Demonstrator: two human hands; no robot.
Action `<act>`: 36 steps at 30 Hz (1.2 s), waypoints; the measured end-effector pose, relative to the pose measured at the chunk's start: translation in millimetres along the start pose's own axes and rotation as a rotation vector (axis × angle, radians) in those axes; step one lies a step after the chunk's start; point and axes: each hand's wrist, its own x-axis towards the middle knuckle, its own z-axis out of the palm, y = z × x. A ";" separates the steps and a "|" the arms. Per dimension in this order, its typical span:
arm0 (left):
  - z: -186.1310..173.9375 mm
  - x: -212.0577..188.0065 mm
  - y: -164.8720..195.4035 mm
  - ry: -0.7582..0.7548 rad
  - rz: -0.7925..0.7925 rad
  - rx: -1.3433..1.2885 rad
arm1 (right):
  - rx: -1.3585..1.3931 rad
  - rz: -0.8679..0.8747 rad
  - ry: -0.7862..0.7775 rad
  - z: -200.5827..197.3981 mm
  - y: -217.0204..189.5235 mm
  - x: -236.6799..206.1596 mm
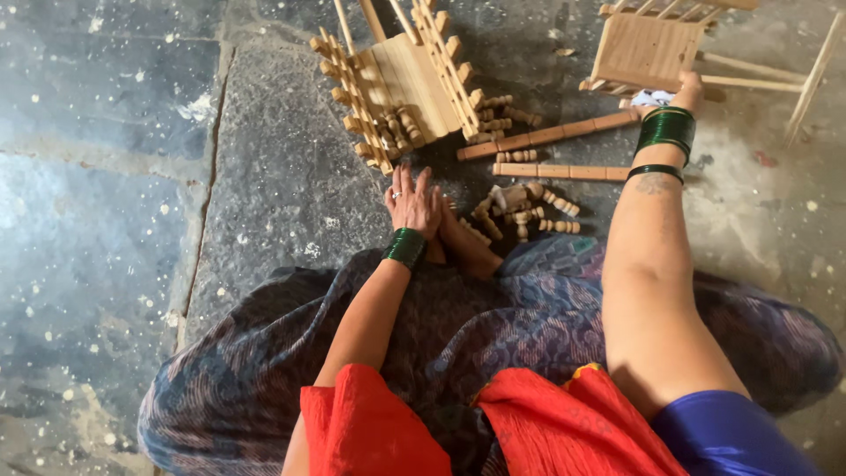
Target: The person sits on the floor and wipes small wooden toy parts, including spindles and wheels, one at a time with a white cloth, then places the wiped parts into a wooden toy cart frame in front of them.
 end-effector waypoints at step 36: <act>-15.0 72.6 -101.3 0.185 -0.610 -0.011 | -1.685 -0.765 -0.629 66.4 172.1 -29.6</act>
